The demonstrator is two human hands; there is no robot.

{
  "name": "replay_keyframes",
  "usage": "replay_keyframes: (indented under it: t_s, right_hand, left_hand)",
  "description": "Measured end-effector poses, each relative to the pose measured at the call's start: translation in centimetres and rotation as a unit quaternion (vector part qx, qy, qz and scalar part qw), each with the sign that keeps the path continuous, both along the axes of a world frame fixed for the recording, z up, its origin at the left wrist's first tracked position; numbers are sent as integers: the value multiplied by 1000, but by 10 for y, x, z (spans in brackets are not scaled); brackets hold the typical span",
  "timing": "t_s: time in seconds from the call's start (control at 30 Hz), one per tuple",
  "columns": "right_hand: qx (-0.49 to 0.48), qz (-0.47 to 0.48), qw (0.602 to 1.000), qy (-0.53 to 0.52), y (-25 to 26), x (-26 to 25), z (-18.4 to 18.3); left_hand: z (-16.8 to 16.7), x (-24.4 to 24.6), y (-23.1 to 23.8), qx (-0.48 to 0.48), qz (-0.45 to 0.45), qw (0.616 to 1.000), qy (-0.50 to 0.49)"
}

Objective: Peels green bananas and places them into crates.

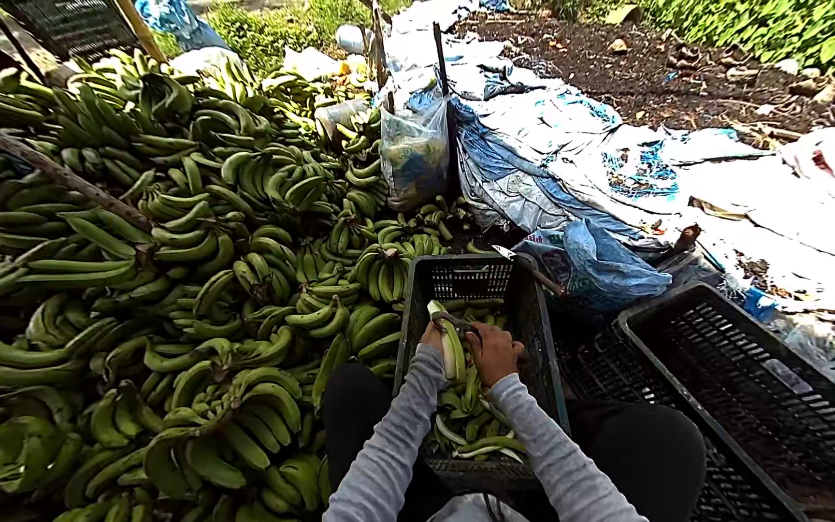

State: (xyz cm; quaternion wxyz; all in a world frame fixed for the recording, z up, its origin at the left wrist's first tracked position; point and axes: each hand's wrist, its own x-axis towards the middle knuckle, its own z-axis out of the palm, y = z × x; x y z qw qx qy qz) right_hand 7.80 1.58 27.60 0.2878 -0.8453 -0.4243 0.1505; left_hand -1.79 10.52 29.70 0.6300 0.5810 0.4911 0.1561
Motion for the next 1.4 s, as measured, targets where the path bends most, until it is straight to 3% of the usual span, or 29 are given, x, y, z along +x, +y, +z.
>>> replay_keyframes:
  t_s: [0.07, 0.17, 0.23, 0.3, 0.33, 0.37, 0.47, 0.53, 0.67, 0.7, 0.77, 0.83, 0.9, 1.0, 1.07, 1.13, 1.2, 1.27, 1.33, 1.4]
  right_hand:
    - [-82, 5, 997, 7, 25, 34, 20]
    - [-178, 12, 984, 21, 44, 76, 40]
    - [-120, 31, 992, 29, 35, 67, 40]
    - [-38, 88, 995, 29, 11, 33, 18]
    - [4, 112, 993, 32, -4, 14, 3]
    - [48, 127, 990, 33, -18, -1, -12]
    - [122, 135, 983, 28, -49, -21, -41]
    - [135, 128, 982, 24, -53, -22, -45]
    - [19, 84, 995, 54, -26, -16, -32]
    - [-32, 57, 995, 69, -14, -10, -28]
    - [-140, -6, 981, 133, 8, 16, -23]
    - [-170, -56, 967, 184, 12, 48, -24]
    - [-96, -45, 982, 154, -2, 60, -24]
    - [125, 139, 981, 44, -40, 42, -50]
    - [166, 253, 953, -8, -49, 29, -63]
    - [161, 277, 947, -3, -41, 21, -66]
    - [128, 204, 970, 36, -20, 22, -57]
    - [35, 65, 992, 98, 6, 37, -40]
    - [-64, -47, 986, 144, 24, 63, -28]
    - [-82, -52, 987, 132, 22, 79, -27]
  left_hand:
    - [-30, -28, -3, 12, -99, 971, -217]
    - [-51, -55, -3, 11, -195, 924, -328]
    - [-54, -56, -4, -31, -112, 922, -368]
    - [-36, -38, -9, -152, 128, 929, -311]
    - [-23, -29, -2, -193, 203, 930, -239]
    - [-13, -25, 3, -208, 220, 935, -182]
    - [-4, -15, 9, -225, 235, 941, -90]
    - [-4, -13, 6, -204, 188, 960, -46]
    - [4, -12, -8, -66, 18, 994, 83]
    - [3, -14, -12, -43, 14, 996, 79]
    - [-1, -18, -25, -81, 89, 992, -39]
    - [-12, -29, -33, -92, 93, 984, -119]
    - [-18, -37, -25, -134, 122, 968, -176]
    - [-18, -30, -12, -244, 223, 924, -194]
    - [-14, -24, -9, -264, 259, 910, -187]
    - [-11, -19, -10, -227, 254, 930, -137]
    - [-10, -22, -16, -182, 214, 954, -104]
    - [-12, -20, -25, -175, 211, 957, -91]
    - [-14, -26, -28, -218, 202, 943, -151]
    - [-15, -32, -23, -246, 195, 929, -196]
